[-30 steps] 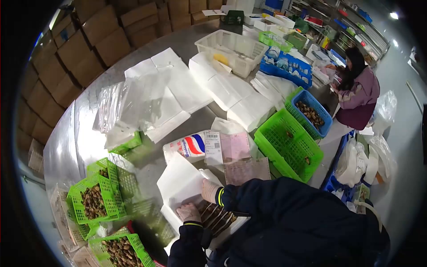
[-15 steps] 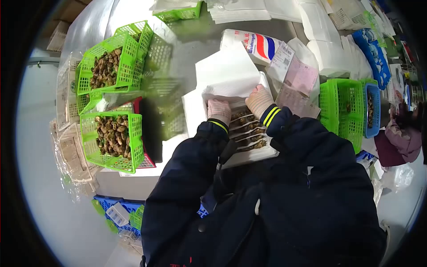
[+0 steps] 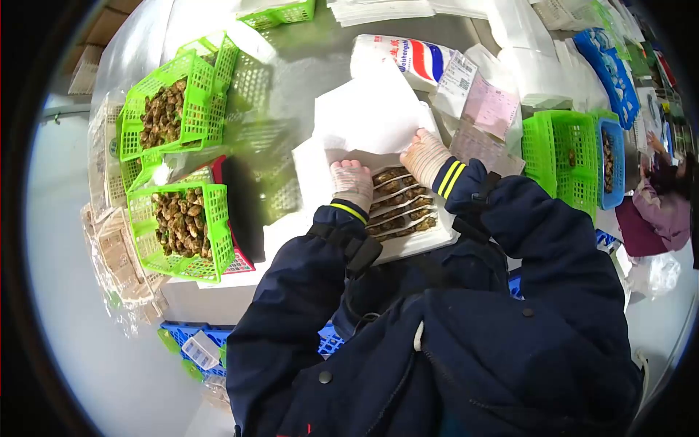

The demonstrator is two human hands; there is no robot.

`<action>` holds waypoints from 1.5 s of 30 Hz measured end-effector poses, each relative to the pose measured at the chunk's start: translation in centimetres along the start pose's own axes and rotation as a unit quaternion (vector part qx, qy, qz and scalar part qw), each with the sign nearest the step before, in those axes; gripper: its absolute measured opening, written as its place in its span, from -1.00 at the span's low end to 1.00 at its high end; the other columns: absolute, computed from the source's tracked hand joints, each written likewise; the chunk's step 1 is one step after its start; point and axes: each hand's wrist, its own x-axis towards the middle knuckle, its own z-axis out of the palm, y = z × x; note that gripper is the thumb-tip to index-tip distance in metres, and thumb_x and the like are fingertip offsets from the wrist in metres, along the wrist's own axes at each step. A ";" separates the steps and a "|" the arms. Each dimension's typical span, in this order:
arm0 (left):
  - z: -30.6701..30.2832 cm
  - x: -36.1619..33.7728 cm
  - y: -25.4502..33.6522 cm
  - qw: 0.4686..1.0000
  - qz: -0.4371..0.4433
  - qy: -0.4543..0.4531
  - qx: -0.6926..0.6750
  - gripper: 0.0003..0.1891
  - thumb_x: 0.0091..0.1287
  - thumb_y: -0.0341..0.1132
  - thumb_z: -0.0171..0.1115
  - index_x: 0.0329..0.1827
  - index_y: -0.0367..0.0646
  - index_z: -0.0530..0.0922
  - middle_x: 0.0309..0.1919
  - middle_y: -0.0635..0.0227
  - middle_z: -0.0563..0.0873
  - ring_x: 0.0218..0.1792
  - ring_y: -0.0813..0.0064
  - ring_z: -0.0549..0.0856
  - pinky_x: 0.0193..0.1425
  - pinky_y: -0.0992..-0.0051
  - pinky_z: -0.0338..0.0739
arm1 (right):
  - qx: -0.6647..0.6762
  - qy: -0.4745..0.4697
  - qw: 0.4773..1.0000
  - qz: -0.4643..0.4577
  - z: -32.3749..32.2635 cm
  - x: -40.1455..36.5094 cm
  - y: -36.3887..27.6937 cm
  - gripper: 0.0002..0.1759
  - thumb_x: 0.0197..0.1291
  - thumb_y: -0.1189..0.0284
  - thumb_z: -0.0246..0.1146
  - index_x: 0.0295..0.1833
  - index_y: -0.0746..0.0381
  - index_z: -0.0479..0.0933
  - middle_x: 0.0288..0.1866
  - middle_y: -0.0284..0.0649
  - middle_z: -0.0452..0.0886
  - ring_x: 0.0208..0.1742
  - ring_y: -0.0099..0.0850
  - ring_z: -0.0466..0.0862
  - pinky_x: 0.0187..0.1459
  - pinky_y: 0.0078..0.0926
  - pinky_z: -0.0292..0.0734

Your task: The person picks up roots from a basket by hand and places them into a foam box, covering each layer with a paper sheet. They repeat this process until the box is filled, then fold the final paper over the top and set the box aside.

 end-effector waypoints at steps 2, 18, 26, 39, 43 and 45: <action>0.6 -0.7 -0.7 0.996 0.034 0.080 -0.011 -0.87 0.21 -0.32 0.04 -0.35 0.03 0.59 -0.29 0.34 0.63 -0.11 0.32 0.58 0.07 0.19 0.34 | -0.002 0.008 1.000 0.029 0.0 0.2 -0.6 -0.82 0.13 0.36 0.07 -0.30 0.06 0.61 -0.45 -0.32 0.67 -0.18 -0.37 0.63 0.06 -0.33 0.25; -1.3 -1.1 -1.9 0.998 0.068 0.004 -0.008 -0.69 -0.06 -0.21 0.38 -0.22 -0.01 0.58 -0.32 0.26 0.68 -0.09 0.24 0.62 0.34 0.22 0.24 | 0.410 0.091 0.885 0.201 -5.4 -12.0 6.2 -0.82 0.02 0.29 0.26 -0.26 0.11 0.55 -0.17 -0.21 0.62 -0.08 -0.25 0.62 -0.06 -0.30 0.54; -1.3 -0.6 -2.4 0.996 0.078 -0.014 -0.034 -0.79 -0.01 -0.19 0.33 -0.31 0.02 0.62 -0.40 0.27 0.67 -0.15 0.23 0.63 0.35 0.20 0.25 | 0.318 0.025 0.719 0.618 12.4 -35.2 20.9 -0.53 0.22 0.22 0.11 0.22 0.15 0.44 0.03 -0.01 0.61 0.07 -0.08 0.57 0.08 -0.22 0.46; -12.5 -3.0 11.9 0.923 0.277 0.123 -0.238 -0.66 0.07 -0.37 0.32 -0.05 -0.06 0.56 -0.24 0.29 0.67 -0.14 0.20 0.61 0.02 0.20 0.42 | 0.323 -0.007 0.731 0.601 14.6 -31.4 21.3 -0.74 0.11 0.35 0.24 -0.09 0.19 0.56 -0.07 -0.06 0.63 -0.11 -0.05 0.64 -0.09 -0.15 0.52; -15.7 -1.5 18.7 0.868 0.225 0.038 -0.442 -0.56 0.10 -0.30 0.39 0.05 -0.17 0.54 -0.14 0.14 0.68 -0.13 0.11 0.65 -0.06 0.23 0.52 | 0.592 0.219 0.573 0.523 7.0 -34.7 16.4 -0.66 0.09 0.36 0.32 -0.07 0.33 0.52 -0.28 -0.20 0.67 -0.32 -0.47 0.64 -0.28 -0.52 0.50; -16.0 -0.4 22.2 0.792 0.258 0.079 -0.548 -0.46 0.16 -0.34 0.35 0.21 -0.28 0.40 -0.08 0.02 0.64 -0.07 0.17 0.65 0.01 0.32 0.53 | 0.738 0.256 0.473 0.407 3.3 -34.1 13.1 -0.71 0.15 0.44 0.29 -0.06 0.36 0.49 -0.34 -0.29 0.65 -0.38 -0.65 0.55 -0.38 -0.73 0.41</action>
